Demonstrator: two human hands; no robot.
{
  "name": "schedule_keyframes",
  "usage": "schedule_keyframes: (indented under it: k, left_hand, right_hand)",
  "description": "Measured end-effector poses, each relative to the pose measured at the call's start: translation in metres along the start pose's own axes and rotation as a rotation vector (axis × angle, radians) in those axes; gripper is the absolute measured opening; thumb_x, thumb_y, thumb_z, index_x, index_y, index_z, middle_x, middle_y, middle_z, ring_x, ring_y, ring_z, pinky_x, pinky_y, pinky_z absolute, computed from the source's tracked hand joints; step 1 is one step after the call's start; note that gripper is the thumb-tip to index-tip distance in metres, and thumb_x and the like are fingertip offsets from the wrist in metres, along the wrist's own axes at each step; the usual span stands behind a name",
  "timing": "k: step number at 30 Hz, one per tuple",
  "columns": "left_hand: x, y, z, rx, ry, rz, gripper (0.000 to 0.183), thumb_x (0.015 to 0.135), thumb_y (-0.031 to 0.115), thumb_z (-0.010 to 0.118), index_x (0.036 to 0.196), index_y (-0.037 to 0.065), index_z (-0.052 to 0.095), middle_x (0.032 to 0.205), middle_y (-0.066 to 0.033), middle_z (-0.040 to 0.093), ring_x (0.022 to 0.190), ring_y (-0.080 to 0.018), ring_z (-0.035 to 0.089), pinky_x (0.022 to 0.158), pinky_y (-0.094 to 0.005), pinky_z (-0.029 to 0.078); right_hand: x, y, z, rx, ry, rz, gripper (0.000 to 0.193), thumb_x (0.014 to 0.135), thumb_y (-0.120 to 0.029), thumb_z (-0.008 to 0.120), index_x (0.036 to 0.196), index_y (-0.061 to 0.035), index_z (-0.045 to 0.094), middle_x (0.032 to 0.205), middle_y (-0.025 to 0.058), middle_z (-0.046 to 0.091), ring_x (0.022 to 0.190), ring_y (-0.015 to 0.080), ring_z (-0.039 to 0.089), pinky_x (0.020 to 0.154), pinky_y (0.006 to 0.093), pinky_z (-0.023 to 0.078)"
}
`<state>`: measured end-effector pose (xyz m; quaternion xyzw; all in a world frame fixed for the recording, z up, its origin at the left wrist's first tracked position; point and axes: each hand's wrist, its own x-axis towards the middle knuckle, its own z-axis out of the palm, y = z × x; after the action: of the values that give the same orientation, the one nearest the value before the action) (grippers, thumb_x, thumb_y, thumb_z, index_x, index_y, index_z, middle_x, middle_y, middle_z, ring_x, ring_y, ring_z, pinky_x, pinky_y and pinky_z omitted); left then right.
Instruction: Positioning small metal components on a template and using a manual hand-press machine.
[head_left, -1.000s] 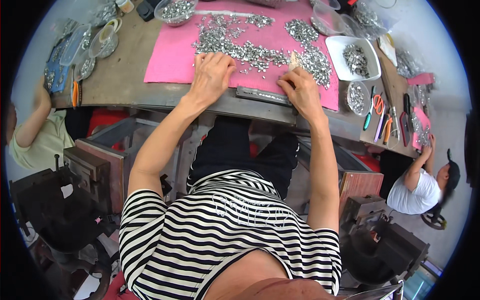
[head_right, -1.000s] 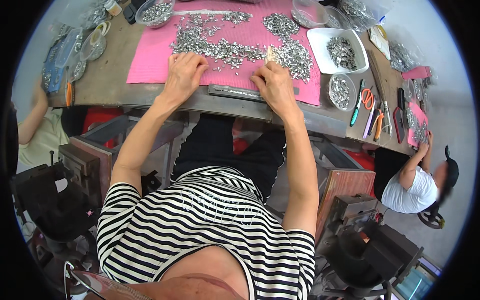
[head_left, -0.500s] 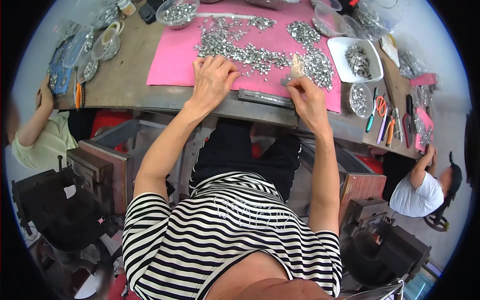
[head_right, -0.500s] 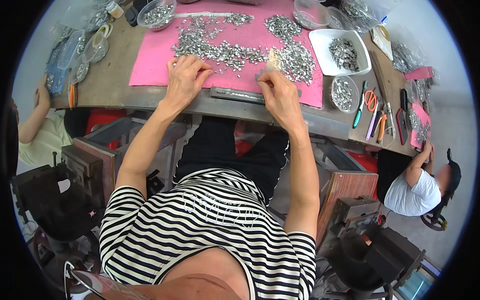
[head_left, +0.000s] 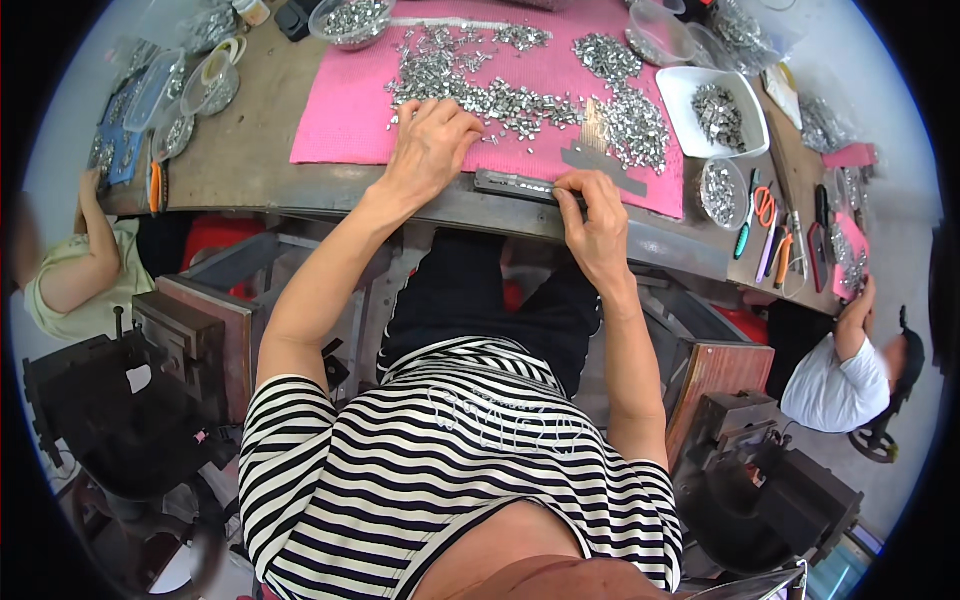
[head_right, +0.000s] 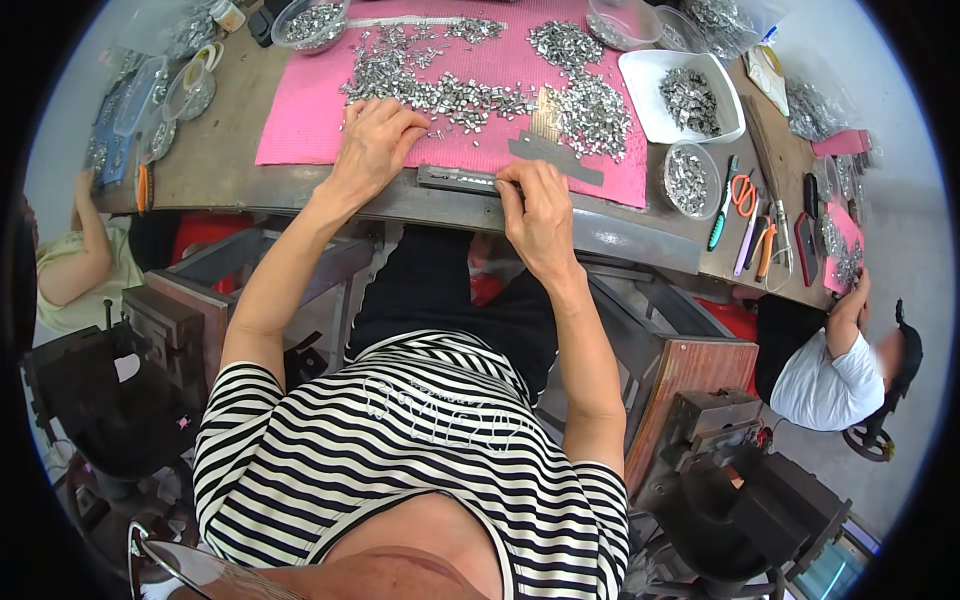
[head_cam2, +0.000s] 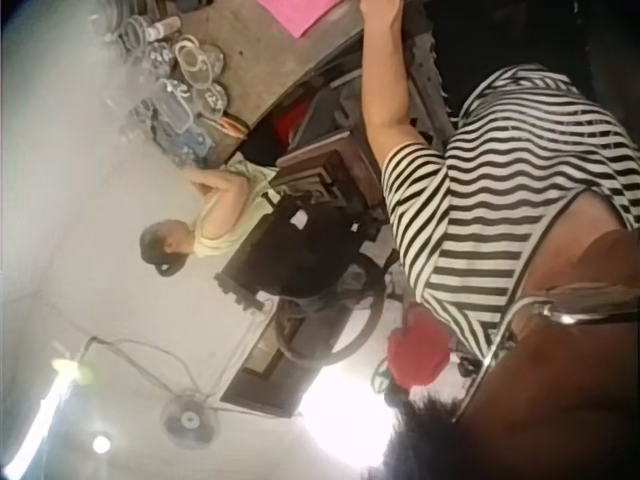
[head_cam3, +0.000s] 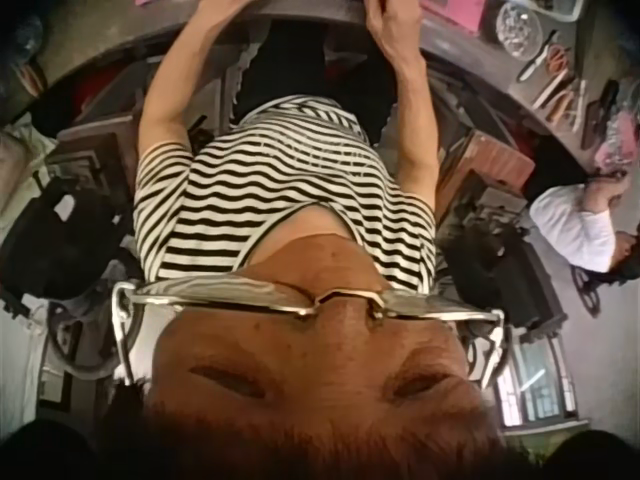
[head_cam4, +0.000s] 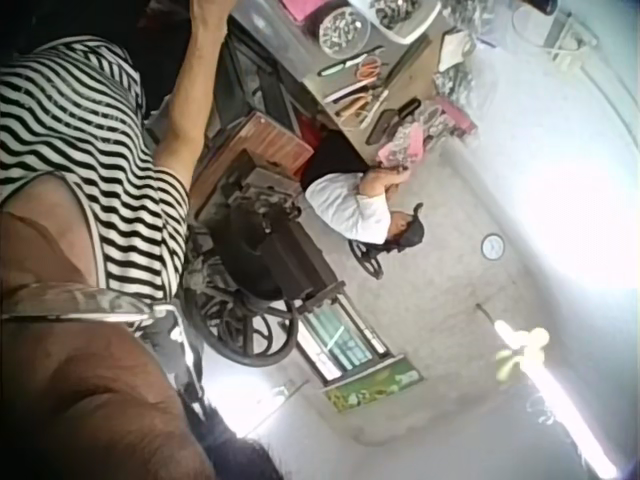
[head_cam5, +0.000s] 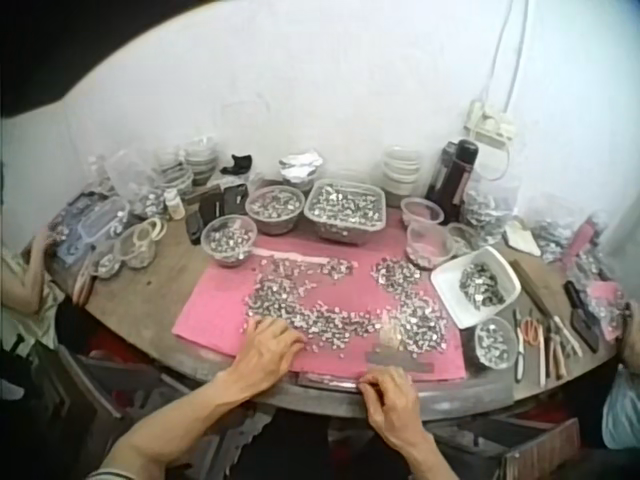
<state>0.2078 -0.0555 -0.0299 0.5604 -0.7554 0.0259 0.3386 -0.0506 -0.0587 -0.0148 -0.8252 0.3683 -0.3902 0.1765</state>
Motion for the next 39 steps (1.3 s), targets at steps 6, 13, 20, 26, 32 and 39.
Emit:
schedule_keyframes:
  k: [6, 13, 20, 26, 32, 39]
  left_hand:
    - [0.005, 0.006, -0.004, -0.131, -0.037, -0.068, 0.006, 0.089, 0.007, 0.067, 0.095, 0.007, 0.065, 0.09, -0.0076, 0.063, 0.091, -0.0265, 0.061, 0.089, -0.0427, 0.041]
    - [0.005, 0.055, 0.001, -0.578, -0.028, -0.21, 0.007, 0.096, 0.005, 0.06, 0.102, 0.001, 0.061, 0.088, -0.0126, 0.063, 0.078, -0.0258, 0.06, 0.07, -0.0365, 0.048]
    - [0.001, 0.089, 0.023, -0.468, -0.039, 0.014, 0.009, 0.088, 0.005, 0.065, 0.095, 0.003, 0.06, 0.092, -0.0107, 0.061, 0.088, -0.0311, 0.059, 0.08, -0.0417, 0.044]
    - [0.001, 0.09, 0.028, -0.376, -0.024, 0.043, 0.01, 0.086, 0.005, 0.067, 0.093, 0.003, 0.06, 0.09, -0.0096, 0.061, 0.086, -0.0299, 0.059, 0.076, -0.0417, 0.044]
    - [0.008, 0.093, 0.025, -0.247, 0.008, 0.163, 0.012, 0.084, 0.006, 0.069, 0.093, 0.004, 0.06, 0.088, -0.0101, 0.06, 0.085, -0.0301, 0.059, 0.076, -0.0414, 0.046]
    - [-0.011, 0.089, 0.025, -0.203, 0.062, 0.195, 0.019, 0.083, 0.015, 0.076, 0.098, 0.006, 0.071, 0.104, -0.0098, 0.067, 0.099, -0.0288, 0.061, 0.095, -0.0453, 0.047]
  right_hand:
    - [0.0, -0.002, -0.001, -0.131, 0.025, -0.158, 0.017, 0.081, 0.004, 0.072, 0.093, -0.0035, 0.063, 0.093, 0.0084, 0.067, 0.084, 0.0281, 0.063, 0.079, 0.0378, 0.045]
    - [0.005, 0.0, -0.015, -0.072, -0.074, -0.178, 0.017, 0.083, 0.002, 0.071, 0.098, -0.0039, 0.069, 0.099, 0.0091, 0.07, 0.09, 0.0271, 0.066, 0.085, 0.0366, 0.047]
    - [-0.023, 0.034, -0.01, 0.384, 0.264, 0.389, 0.01, 0.098, -0.006, 0.064, 0.103, -0.0003, 0.071, 0.091, 0.0046, 0.068, 0.084, 0.0116, 0.063, 0.074, 0.0252, 0.048]
    - [-0.026, 0.039, -0.008, 0.432, 0.227, 0.416, 0.013, 0.101, -0.006, 0.062, 0.109, 0.0009, 0.07, 0.098, 0.0003, 0.066, 0.09, 0.0072, 0.062, 0.08, 0.0207, 0.047]
    - [-0.022, 0.04, -0.01, 0.421, 0.238, 0.4, 0.013, 0.101, -0.007, 0.062, 0.109, 0.0011, 0.07, 0.097, 0.0008, 0.067, 0.089, 0.0077, 0.063, 0.08, 0.0214, 0.048]
    - [-0.02, 0.029, -0.011, 0.258, 0.264, 0.382, 0.008, 0.095, -0.004, 0.067, 0.101, -0.0011, 0.071, 0.085, 0.0056, 0.067, 0.075, 0.0133, 0.062, 0.069, 0.0288, 0.049]
